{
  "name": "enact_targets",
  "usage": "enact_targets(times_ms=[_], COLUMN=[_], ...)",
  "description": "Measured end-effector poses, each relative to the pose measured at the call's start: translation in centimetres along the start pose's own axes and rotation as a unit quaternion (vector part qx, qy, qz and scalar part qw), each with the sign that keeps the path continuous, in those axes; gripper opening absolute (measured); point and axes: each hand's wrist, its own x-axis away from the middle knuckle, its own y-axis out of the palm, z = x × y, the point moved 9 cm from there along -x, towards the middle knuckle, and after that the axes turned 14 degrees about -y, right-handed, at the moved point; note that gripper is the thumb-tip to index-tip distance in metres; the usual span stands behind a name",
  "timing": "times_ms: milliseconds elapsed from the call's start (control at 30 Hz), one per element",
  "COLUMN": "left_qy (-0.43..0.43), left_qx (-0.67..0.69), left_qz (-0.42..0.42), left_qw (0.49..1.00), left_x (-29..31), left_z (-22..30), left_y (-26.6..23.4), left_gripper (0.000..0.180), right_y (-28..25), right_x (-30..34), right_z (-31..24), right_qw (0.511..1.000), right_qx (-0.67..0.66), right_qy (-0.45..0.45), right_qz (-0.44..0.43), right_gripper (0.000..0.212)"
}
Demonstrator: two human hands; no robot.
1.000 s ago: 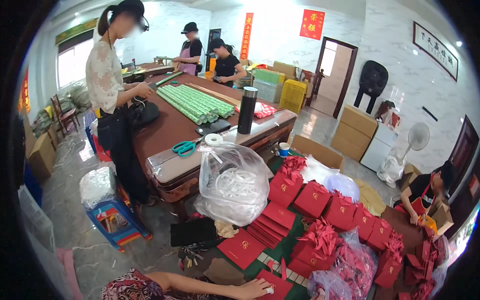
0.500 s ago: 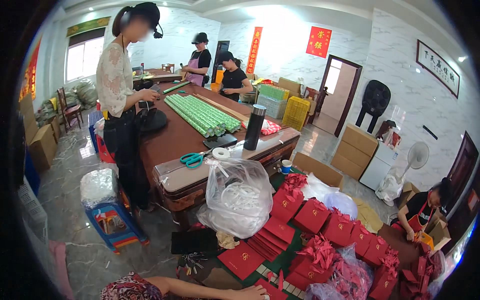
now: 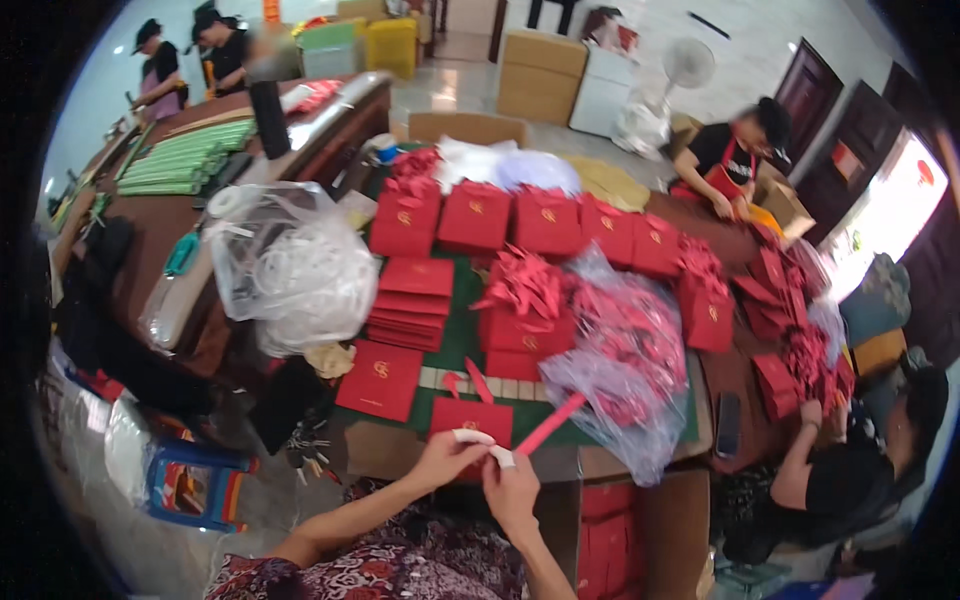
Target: The person takes flat red paper gift bags from a stack and attaches ribbon handles to each bag by threading ribbon through the holes by hand.
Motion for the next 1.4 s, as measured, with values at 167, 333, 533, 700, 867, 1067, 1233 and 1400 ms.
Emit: enact_targets(times_ms=[167, 333, 533, 700, 867, 1067, 1233, 1400], left_qy=[-0.164, -0.179, -0.155, -0.153, 0.136, 0.106, 0.082, 0.043], left_qx=[0.087, 0.091, 0.140, -0.007, -0.434, -0.543, -0.495, -0.448], left_qz=[-0.028, -0.007, -0.021, 0.012, 0.184, 0.130, 0.105, 0.077], left_qw=[0.982, 0.980, 0.978, 0.988, 0.872, 0.823, 0.859, 0.890], left_x=[2.0, 2.6, 0.0, -1.5, -2.4, -4.0, -3.9, -3.9], left_z=[-2.4, -2.9, -2.2, -0.7, 6.0, 4.7, 5.0, 3.0], left_y=[0.3, -0.4, -0.5, -1.8, -2.2, -0.9, -0.9, -1.3], left_gripper=[0.020, 0.020, 0.019, 0.021, 0.039, 0.042, 0.033, 0.030], right_y=[0.9, -0.6, 1.1, 1.0, 1.7, 3.1, 2.7, 3.6], right_x=[3.1, 2.5, 0.1, -1.1, -1.1, -0.6, -2.2, -2.2], right_z=[0.4, 0.2, 1.8, 3.6, 6.0, 7.7, 6.5, 6.7], right_qw=[0.988, 0.984, 0.981, 0.985, 0.982, 0.974, 0.989, 0.983], right_qx=[-0.077, -0.096, -0.148, -0.130, -0.103, -0.114, -0.059, -0.091], right_qy=[0.109, 0.147, 0.122, 0.103, 0.151, 0.193, 0.132, 0.144], right_qz=[-0.080, -0.027, -0.034, -0.045, -0.051, -0.017, -0.029, -0.068], right_gripper=[0.024, 0.042, 0.026, 0.017, 0.015, 0.015, 0.012, 0.011])
